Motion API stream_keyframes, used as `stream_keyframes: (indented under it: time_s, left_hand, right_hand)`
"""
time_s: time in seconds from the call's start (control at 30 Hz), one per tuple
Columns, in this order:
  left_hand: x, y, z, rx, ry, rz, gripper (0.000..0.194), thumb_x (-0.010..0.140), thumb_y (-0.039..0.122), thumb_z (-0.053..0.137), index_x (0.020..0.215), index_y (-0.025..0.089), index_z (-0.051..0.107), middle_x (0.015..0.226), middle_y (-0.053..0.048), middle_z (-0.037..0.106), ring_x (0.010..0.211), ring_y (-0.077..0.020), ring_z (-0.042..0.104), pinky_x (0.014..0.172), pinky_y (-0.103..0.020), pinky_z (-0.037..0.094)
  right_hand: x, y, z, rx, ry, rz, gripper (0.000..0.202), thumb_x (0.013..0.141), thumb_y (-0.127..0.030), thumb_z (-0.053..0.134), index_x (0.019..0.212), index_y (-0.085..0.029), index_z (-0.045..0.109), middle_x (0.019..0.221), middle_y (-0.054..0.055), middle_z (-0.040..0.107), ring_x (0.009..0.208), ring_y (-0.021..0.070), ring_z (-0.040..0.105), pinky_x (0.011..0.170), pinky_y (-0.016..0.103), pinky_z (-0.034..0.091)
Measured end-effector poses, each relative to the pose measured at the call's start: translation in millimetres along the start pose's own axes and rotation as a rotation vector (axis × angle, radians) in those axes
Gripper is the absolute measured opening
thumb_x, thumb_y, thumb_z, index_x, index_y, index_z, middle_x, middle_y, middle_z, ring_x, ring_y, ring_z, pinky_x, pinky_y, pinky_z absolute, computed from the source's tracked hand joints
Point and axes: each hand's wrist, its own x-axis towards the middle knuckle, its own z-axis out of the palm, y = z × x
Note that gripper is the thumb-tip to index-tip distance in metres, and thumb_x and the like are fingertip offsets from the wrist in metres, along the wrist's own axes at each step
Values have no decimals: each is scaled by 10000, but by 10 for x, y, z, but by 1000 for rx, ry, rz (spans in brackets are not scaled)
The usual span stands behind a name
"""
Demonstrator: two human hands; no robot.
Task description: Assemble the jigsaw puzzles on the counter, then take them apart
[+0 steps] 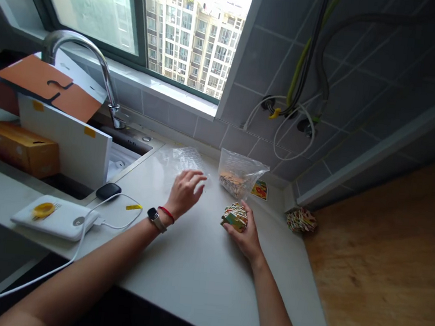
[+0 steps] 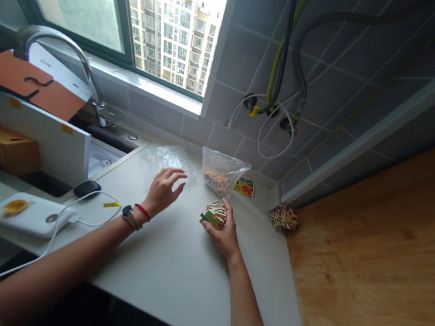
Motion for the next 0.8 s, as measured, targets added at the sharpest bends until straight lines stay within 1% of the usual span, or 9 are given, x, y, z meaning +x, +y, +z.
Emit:
stream_keyframes:
  time_s: [0.1,0.17,0.23,0.3,0.4,0.53,0.6,0.67,0.8]
  left_hand:
    - [76,-430,-159,219,107,-169,464,808,193,741,1264,249,671,1367,-161,627,1308,-420,494,1047,-572,428]
    - [97,-612,-175,278,111,-250,384,793,201,748,1172,249,704,1304,-161,643,1252,-424,516,995,-558,452]
    - [103,-676,-159,284,85,-275,203,839,214,702,1038,247,731,1200,-142,666,1153,-385,564,940,-513,478]
    - [104,-643,-145,251,69,-255,109,886,236,661,963,243,737,1123,-124,665,1060,-339,595,901,-465,495]
    - [105,-526,-152,152,104,-208,116,913,326,670,936,243,747,1047,-103,641,986,-300,614,875,-412,514]
    - [115,-430,-174,-51,165,-223,267,963,463,625,900,242,761,949,-70,630,890,-248,640,833,-355,536]
    - [114,-412,-173,-134,173,-230,304,984,466,597,896,234,771,924,-63,636,844,-224,649,811,-335,545]
    - [103,-393,-171,-142,168,-204,289,995,439,585,936,238,783,948,-64,642,854,-215,655,801,-322,553]
    - [70,-332,-198,-27,121,-99,233,990,392,613,1072,262,788,1056,-70,638,871,-205,645,778,-310,567]
  right_hand:
    - [6,2,67,70,-28,37,895,667,-372,913,1440,-317,466,1202,68,706,1072,296,718,1033,519,547]
    - [24,-5,148,104,-50,60,903,644,-379,921,1428,-323,477,1197,69,707,1076,305,711,1033,520,545]
    - [58,-55,263,154,-67,89,885,644,-422,907,1415,-315,487,1205,76,705,1099,311,701,1011,501,556]
    - [123,-164,410,210,-118,148,832,664,-481,875,1389,-301,507,1229,85,702,1107,311,699,920,454,593]
    - [310,-387,657,243,-283,291,720,706,-478,857,1331,-303,546,1241,72,718,1049,276,725,775,358,607]
    - [687,-572,928,292,-470,440,538,738,-492,853,1175,-248,655,1115,49,758,920,211,749,801,325,606]
    - [854,-564,1037,338,-455,493,535,706,-494,879,1123,-230,675,1070,39,756,895,190,740,831,326,613]
    - [963,-511,1148,353,-370,519,545,685,-491,896,1101,-225,664,998,24,748,854,172,729,818,317,619]
    - [1024,-400,1360,169,-199,486,557,755,-575,827,1142,-251,591,823,-23,706,616,153,682,534,257,559]
